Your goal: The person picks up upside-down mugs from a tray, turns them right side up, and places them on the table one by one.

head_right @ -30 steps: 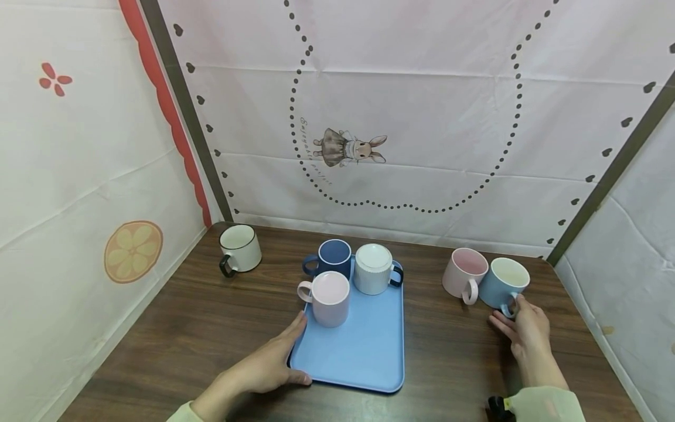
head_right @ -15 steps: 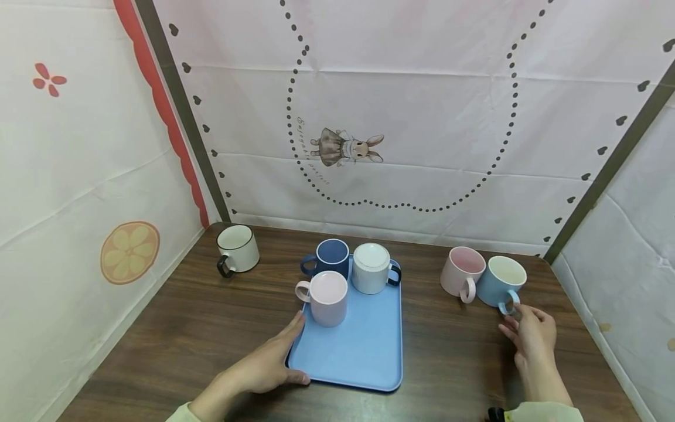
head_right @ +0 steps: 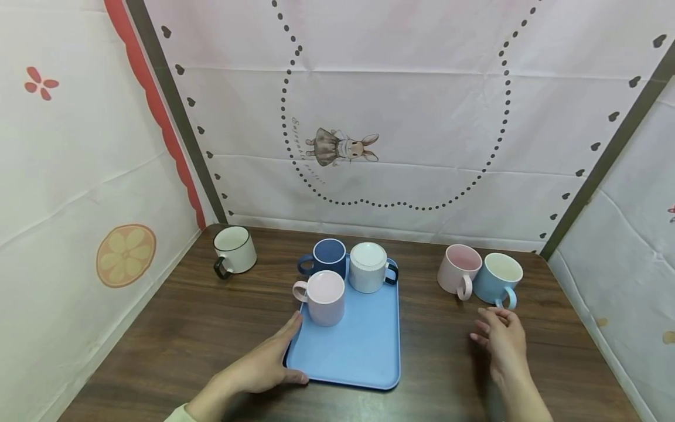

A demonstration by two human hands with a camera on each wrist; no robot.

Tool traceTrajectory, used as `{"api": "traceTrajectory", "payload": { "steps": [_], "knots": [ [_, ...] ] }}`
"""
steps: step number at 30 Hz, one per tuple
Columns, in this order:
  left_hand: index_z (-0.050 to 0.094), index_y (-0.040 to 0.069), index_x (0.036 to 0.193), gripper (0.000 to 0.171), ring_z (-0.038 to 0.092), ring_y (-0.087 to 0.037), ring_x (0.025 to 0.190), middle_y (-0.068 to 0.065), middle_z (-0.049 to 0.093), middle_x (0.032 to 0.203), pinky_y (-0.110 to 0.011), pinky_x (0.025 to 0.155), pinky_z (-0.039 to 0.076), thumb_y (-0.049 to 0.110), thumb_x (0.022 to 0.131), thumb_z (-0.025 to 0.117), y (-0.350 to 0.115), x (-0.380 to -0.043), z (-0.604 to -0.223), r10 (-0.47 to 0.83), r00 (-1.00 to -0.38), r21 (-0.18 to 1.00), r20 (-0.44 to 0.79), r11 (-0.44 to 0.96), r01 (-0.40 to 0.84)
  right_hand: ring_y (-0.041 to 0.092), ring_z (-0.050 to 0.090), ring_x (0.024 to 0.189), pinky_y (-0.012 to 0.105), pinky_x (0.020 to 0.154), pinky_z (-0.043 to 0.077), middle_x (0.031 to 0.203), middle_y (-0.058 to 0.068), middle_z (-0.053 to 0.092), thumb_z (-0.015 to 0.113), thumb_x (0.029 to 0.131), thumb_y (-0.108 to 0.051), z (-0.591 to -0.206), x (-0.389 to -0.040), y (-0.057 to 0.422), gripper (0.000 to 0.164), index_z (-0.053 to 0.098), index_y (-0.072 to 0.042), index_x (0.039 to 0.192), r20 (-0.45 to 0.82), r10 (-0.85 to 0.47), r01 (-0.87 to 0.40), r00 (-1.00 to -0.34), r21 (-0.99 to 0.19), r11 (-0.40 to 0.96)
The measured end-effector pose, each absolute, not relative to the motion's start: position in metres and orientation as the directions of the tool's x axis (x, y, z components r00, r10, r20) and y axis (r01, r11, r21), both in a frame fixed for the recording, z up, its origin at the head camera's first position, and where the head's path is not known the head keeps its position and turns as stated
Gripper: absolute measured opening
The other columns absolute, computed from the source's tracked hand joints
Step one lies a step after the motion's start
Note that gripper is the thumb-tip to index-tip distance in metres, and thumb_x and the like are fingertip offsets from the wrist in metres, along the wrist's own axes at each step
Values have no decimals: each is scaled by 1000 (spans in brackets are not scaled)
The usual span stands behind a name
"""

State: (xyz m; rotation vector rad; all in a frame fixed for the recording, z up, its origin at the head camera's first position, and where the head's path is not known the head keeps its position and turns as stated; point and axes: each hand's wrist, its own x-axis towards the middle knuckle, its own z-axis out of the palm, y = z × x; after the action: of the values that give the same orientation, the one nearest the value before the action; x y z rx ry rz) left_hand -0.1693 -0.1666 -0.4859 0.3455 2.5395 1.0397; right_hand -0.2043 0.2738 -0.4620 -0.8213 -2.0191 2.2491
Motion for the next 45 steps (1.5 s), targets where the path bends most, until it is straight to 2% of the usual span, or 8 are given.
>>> {"api": "traceTrajectory", "payload": {
  "steps": [4, 14, 23, 26, 28, 33, 42, 45],
  "knots": [
    [10, 0, 165, 119, 14, -42, 159, -22, 5, 173, -63, 126, 17, 35, 81, 88, -167, -169, -485, 354, -905, 725, -237, 684, 78, -1, 66, 85, 22, 72, 60, 93, -23, 59, 49, 109, -24, -460, -200, 261, 11, 43, -18, 115, -356, 302, 325, -884, -934, -151],
    [16, -5, 162, 108, 20, -44, 157, -28, 18, 169, -63, 126, 19, 34, 87, 84, -168, -168, -483, 321, -934, 754, -154, 649, 99, 1, 66, 92, 24, 78, 60, 115, -7, 49, 55, 108, -26, -457, -195, 229, 24, 44, -13, 125, -313, 204, 317, -927, -948, -14],
    [21, -2, 162, 103, 25, -45, 156, -26, 25, 168, -65, 125, 22, 35, 88, 83, -167, -175, -479, 237, -959, 754, -156, 656, 39, 8, 66, 97, 27, 80, 60, 120, 2, 53, 58, 107, -25, -457, -196, 198, 35, 43, -5, 131, -301, 164, 316, -939, -946, 71],
    [24, -2, 161, 100, 30, -46, 154, -27, 29, 166, -65, 124, 25, 35, 88, 82, -168, -177, -477, 208, -971, 759, -121, 649, 45, 12, 66, 101, 28, 82, 60, 122, 4, 55, 59, 106, -25, -457, -196, 187, 35, 44, -4, 131, -286, 144, 301, -947, -949, 98],
    [25, -2, 161, 98, 38, -46, 150, -28, 33, 164, -64, 122, 30, 35, 90, 81, -168, -179, -476, 189, -977, 763, -95, 644, 50, 16, 66, 104, 29, 83, 60, 123, 7, 56, 61, 105, -23, -458, -195, 179, 36, 45, -3, 131, -270, 126, 283, -955, -953, 109],
    [26, 2, 162, 87, 53, -44, 138, -28, 37, 161, -62, 113, 44, 40, 97, 71, -169, -187, -472, 142, -987, 773, -76, 633, 32, 24, 65, 108, 35, 85, 61, 128, 15, 56, 63, 103, -18, -459, -195, 160, 37, 47, 1, 131, -241, 76, 249, -968, -960, 129],
    [34, 4, 159, 65, 59, -37, 132, -23, 39, 160, -56, 107, 52, 44, 109, 47, -165, -206, -466, 56, -998, 764, -41, 645, 4, 24, 64, 115, 41, 87, 63, 142, 21, 55, 71, 99, -27, -460, -197, 130, 51, 53, -2, 139, -215, -49, 203, -975, -962, 181],
    [37, 3, 157, 63, 55, -39, 136, -23, 42, 157, -60, 110, 48, 45, 111, 42, -164, -212, -467, 41, -999, 759, -30, 652, 4, 24, 65, 115, 42, 86, 63, 143, 22, 56, 73, 97, -28, -459, -198, 119, 53, 55, -3, 139, -211, -90, 193, -973, -965, 178]
  ]
}}
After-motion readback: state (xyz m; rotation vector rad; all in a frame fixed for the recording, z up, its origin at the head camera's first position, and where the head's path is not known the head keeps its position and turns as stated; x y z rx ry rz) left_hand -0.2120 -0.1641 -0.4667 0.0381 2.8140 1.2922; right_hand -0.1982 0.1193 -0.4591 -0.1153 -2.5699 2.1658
